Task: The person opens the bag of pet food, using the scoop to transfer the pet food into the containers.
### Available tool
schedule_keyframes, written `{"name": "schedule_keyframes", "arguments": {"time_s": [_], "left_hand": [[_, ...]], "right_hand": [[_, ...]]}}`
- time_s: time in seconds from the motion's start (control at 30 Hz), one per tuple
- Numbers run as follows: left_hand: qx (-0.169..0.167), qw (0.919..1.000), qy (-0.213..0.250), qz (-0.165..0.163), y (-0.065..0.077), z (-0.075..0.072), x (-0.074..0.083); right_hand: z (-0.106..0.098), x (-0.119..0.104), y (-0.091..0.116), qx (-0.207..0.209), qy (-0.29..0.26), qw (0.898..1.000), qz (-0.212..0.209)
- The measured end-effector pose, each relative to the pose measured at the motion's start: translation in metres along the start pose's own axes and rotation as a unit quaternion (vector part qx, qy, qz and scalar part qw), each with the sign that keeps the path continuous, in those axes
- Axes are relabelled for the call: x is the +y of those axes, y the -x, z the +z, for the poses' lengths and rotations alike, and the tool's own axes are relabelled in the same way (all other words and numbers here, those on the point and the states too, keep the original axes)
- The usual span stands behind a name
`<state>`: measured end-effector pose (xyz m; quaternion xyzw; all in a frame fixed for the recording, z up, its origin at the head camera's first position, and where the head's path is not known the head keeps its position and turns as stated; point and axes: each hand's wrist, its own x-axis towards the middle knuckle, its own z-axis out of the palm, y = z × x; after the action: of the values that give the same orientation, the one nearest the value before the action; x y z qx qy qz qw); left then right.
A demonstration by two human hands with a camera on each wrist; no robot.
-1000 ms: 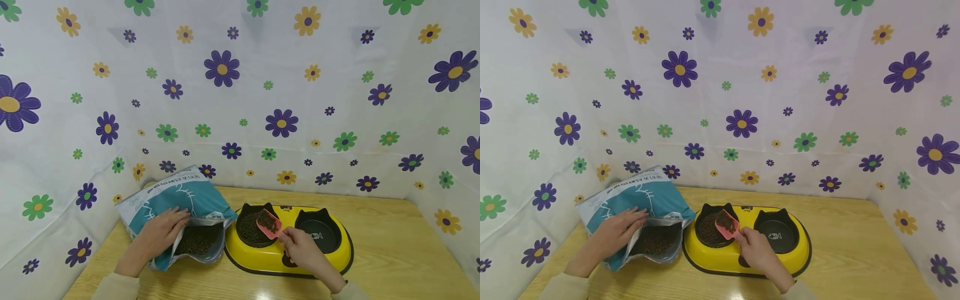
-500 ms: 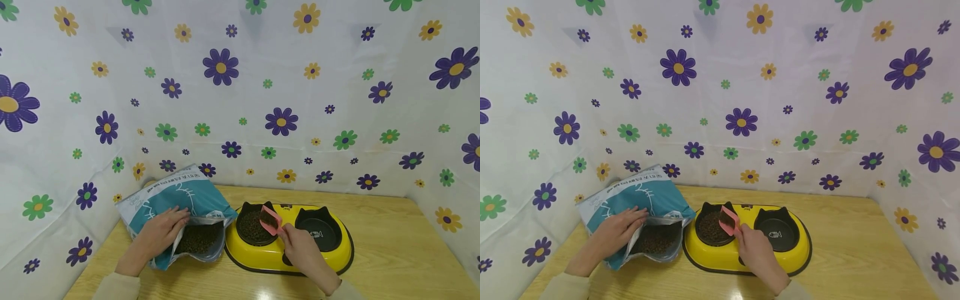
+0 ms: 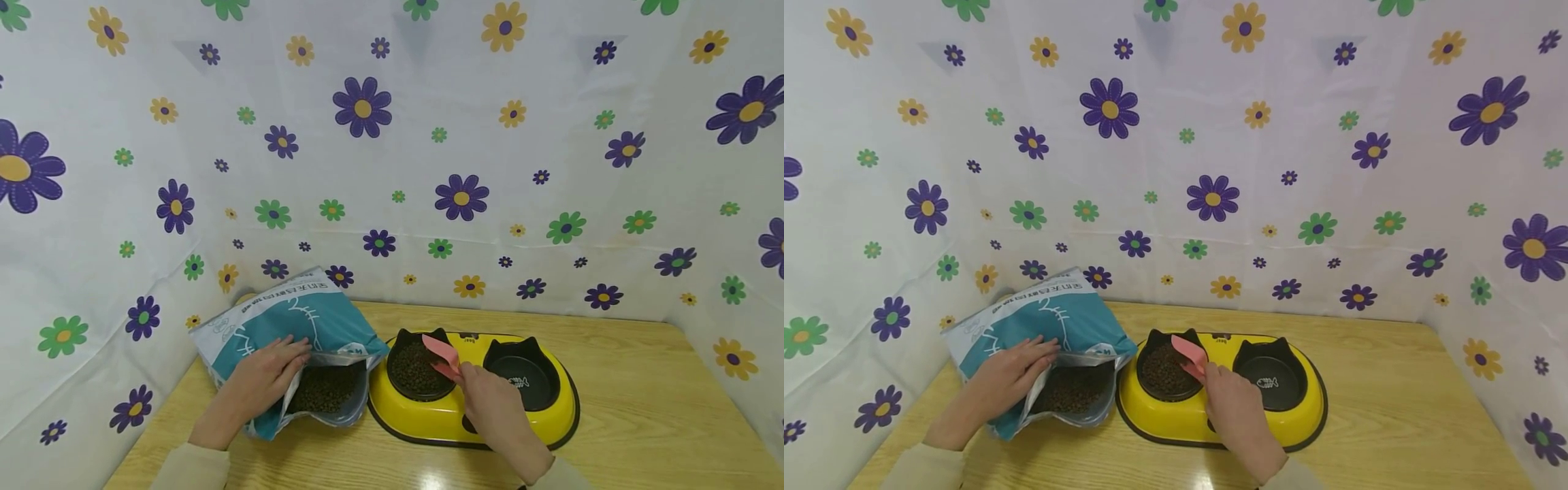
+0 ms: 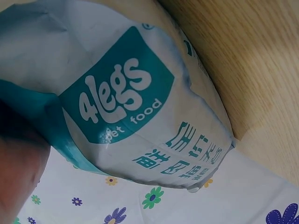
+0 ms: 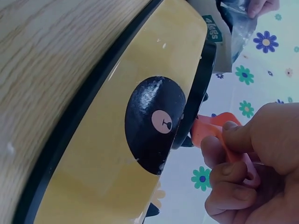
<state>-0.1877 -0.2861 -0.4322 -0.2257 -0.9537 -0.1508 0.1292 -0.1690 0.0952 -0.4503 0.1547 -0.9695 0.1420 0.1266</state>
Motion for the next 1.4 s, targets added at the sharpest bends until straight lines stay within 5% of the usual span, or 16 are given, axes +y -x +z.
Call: {"name": "schedule_keyframes", "arguments": {"time_s": [0.5,0.9,1.13,1.2,1.3,1.4], "left_hand": [[-0.008,1.0000,-0.002,-0.006,0.000,0.000,0.000],[-0.007,1.0000,0.002,-0.004,-0.001,0.000,0.000],[-0.006,1.0000,0.001,-0.005,-0.001,-0.002,0.000],[-0.006,1.0000,0.001,-0.004,-0.001,-0.001,0.001],[-0.007,1.0000,-0.001,-0.004,-0.001,-0.001,0.001],[-0.008,1.0000,-0.002,-0.006,-0.001,-0.001,0.001]], "right_hand": [[0.004,0.006,-0.001,0.053,0.095,0.994,-0.028],[-0.002,0.009,-0.001,0.063,0.058,0.996,0.022],[0.002,0.014,-0.001,0.078,0.048,0.996,0.013],[0.001,0.013,-0.001,0.068,0.007,0.997,0.029],[-0.004,0.009,-0.001,0.028,-0.132,0.989,0.066],[-0.010,0.004,-0.001,-0.050,-0.309,0.945,0.094]]}}
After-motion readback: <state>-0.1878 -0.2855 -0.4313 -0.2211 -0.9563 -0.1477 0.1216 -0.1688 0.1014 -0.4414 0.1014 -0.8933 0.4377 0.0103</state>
